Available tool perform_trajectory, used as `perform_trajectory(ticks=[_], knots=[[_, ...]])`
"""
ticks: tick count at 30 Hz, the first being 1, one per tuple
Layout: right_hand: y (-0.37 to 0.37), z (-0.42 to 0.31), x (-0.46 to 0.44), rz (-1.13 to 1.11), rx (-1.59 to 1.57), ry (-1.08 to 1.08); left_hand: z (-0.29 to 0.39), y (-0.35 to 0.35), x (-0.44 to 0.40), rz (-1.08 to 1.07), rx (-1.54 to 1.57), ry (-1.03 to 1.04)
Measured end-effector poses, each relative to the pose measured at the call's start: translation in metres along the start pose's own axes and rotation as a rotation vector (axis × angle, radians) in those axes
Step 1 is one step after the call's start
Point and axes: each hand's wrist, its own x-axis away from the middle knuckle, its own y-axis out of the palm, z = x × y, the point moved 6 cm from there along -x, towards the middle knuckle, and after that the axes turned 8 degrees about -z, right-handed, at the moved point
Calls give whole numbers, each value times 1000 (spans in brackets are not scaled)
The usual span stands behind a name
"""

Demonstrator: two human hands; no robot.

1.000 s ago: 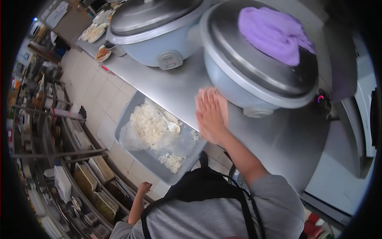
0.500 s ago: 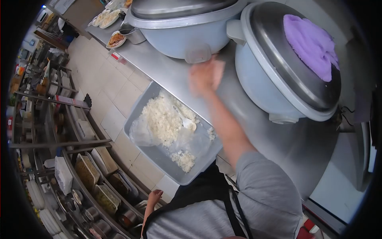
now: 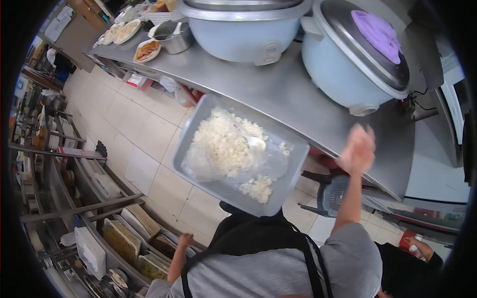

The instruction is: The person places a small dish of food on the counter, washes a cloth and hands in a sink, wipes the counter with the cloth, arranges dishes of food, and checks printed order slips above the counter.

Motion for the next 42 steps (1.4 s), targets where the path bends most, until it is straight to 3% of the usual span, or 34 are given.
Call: perform_trajectory(ticks=[1,2,3,4,5,10,11,14,16,18,21,24,28,29,31,32,34,35,36,37,38,40,42], knots=[[-13,42,25,87,-139,121,-7,-4,45,-56,301,-320],[-41,35,42,307,506,359,-11,-9,78,-21,187,-388],[-67,27,62,446,1053,744,-52,-1,105,-17,113,-463],[-67,9,68,474,1134,876,-76,-2,131,-13,39,-540],[-53,-13,62,465,1049,874,-98,-9,142,0,42,-542],[54,-166,-23,404,579,518,-86,-70,168,163,-480,251],[79,-202,-41,383,503,436,-92,-84,158,162,-486,251],[147,-308,-91,318,309,247,-138,-150,68,170,633,-529],[190,-372,-119,272,219,159,-92,-210,3,265,204,-416],[237,-428,-139,211,161,100,6,-268,-37,327,-7,-278],[307,-501,-155,-55,206,89,97,-319,-92,301,7,-77],[327,-581,-160,-122,140,88,179,-340,-119,224,-19,48],[346,-654,-146,-58,80,-667,194,-348,-153,106,-215,142],[330,-651,-146,-60,84,-668,183,-351,-161,104,-211,144],[276,-645,-130,-245,315,-933,141,-361,-170,68,-292,122],[257,-628,-131,-445,-56,-779,124,-371,-170,67,-290,120],[230,-568,-106,-293,358,-770,70,-392,-166,23,-85,-135],[217,-539,-94,-219,560,-759,44,-401,-162,23,-81,-141],[222,-475,-67,105,631,-814,14,-413,-159,47,-144,-170],[201,-449,-61,-180,577,-773,-6,-428,-161,74,-206,-198],[182,-430,-60,-291,540,-702,-17,-445,-167,83,-200,-199],[182,-390,-50,-390,570,-398,-39,-475,-173,93,6,-272],[207,-425,-67,-424,553,-395,-25,-522,-205,114,37,-226]])
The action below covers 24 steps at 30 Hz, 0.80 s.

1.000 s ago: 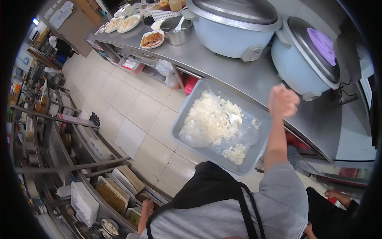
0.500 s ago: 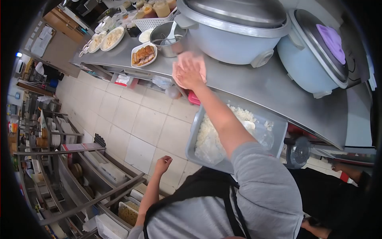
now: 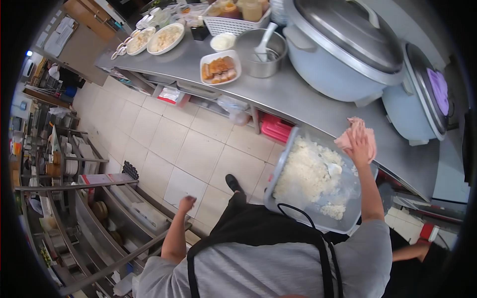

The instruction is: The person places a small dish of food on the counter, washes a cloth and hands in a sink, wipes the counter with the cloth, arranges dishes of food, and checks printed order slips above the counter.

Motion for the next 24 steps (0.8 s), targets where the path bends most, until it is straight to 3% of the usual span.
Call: perform_trajectory(ticks=[3,5,6,8,12,13,15,17,19,21,23,24], knots=[[-30,-84,-76,-70,28,-63,96,-69,-65,120,-56,267],[-45,-152,-131,-7,-34,-124,198,-100,-79,99,193,428],[-51,-185,-158,27,-51,-137,254,-110,-76,35,353,562],[-59,-244,-212,88,-100,-174,343,-122,-74,-192,489,591],[-72,-298,-255,161,-188,-129,451,-120,-90,-426,1026,625],[-69,-296,-252,200,-223,-151,469,-115,-106,-514,1133,671],[-65,-282,-233,193,-117,-176,487,-107,-140,-482,932,685],[-80,-250,-195,203,-11,-154,494,-108,-138,-433,1150,553],[-75,-205,-159,272,-52,-200,498,-116,-136,-456,1137,601],[-60,-169,-128,138,-139,65,494,-126,-144,-461,1103,551],[-39,-162,-123,67,-74,230,486,-145,-147,-511,1029,548],[-32,-170,-124,126,-46,212,477,-155,-146,-528,1016,513]])
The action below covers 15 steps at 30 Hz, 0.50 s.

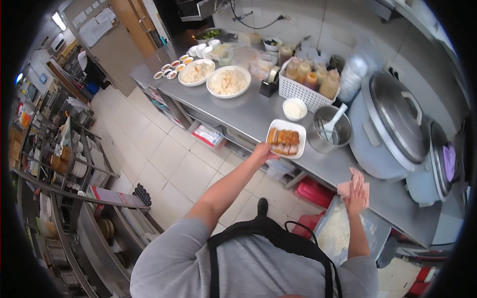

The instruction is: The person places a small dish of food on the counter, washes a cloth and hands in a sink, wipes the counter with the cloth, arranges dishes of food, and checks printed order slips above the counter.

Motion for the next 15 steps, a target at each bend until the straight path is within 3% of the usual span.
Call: perform_trajectory(ticks=[2,3,6,9,11,15], knots=[[12,-27,-16,138,-26,-87,20,-19,15,-45,-7,-34],[7,-55,-35,11,-78,-62,26,-32,27,-86,-16,-48],[4,-162,-91,122,-17,-390,56,-66,67,-4,-45,-37],[-5,-262,-156,-53,-8,-541,86,-86,114,71,-34,-29],[-23,-313,-196,-70,-275,-578,97,-106,137,166,-10,-8],[-38,-386,-252,-117,-370,-597,116,-138,162,204,40,74]])
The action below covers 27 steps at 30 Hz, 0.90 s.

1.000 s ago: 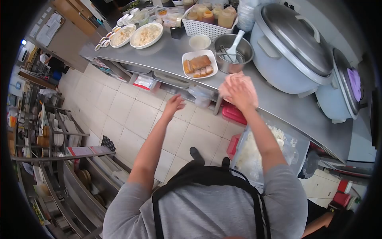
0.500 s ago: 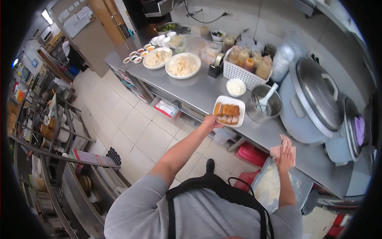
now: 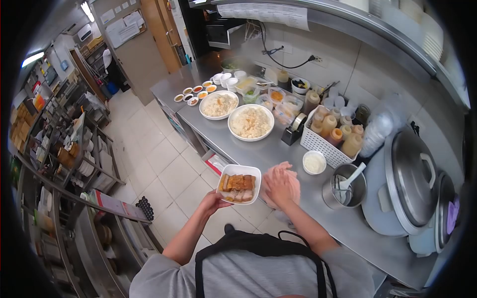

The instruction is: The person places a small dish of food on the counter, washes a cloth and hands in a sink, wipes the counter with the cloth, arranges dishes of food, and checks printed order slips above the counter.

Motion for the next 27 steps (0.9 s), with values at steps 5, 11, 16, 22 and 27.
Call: perform_trajectory(ticks=[5,11,16,22,27], knots=[[25,-37,-95,185,-115,-27,38,-25,-6,29,37,37],[37,-76,-130,248,-536,-276,111,-37,-32,-55,-24,70],[47,-77,-111,-125,-1527,131,161,-54,-65,-102,-164,81],[-11,-61,-91,481,-2431,345,164,-39,-91,-279,-242,-111],[-48,-43,-137,633,-2524,140,140,8,-100,-557,-187,-277]])
